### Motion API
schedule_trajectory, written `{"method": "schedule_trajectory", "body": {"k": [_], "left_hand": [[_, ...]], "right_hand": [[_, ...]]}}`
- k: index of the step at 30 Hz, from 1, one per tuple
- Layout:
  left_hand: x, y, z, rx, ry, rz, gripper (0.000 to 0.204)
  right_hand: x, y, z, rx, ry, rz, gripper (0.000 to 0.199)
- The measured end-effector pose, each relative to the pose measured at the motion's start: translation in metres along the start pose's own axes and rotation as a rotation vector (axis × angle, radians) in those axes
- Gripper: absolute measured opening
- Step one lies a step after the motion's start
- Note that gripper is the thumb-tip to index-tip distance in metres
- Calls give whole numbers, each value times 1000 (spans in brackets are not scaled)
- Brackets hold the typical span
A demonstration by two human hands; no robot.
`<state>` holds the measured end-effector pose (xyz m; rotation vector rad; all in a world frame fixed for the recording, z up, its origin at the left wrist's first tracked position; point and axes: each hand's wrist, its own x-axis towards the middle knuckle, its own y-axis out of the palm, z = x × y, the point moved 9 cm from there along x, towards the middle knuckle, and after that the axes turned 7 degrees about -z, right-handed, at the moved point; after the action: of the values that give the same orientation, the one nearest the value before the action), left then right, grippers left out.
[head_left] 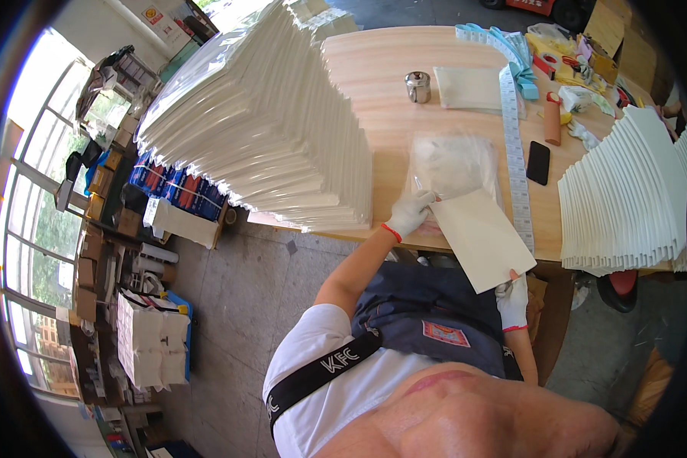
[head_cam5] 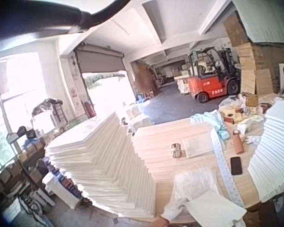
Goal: The person places individual paper boards into plastic sleeves, peels the adhesive backing, and seals the bags before stacking them.
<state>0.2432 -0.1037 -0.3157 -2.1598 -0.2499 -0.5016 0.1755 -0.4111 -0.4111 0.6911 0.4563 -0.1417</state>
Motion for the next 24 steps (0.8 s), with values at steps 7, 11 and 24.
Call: {"method": "schedule_trajectory", "body": {"k": [7,11,24], "left_hand": [[-23,8,-19,163,-8,48,33],[-44,12,-47,24,22,-41,37],[-86,114,15,-1208,-891,-415,24]], "right_hand": [[-8,-10,-4,26,1,-3,33],[-22,0,3,13,-7,-71,29],[-39,21,8,-64,-54,32,26]]}}
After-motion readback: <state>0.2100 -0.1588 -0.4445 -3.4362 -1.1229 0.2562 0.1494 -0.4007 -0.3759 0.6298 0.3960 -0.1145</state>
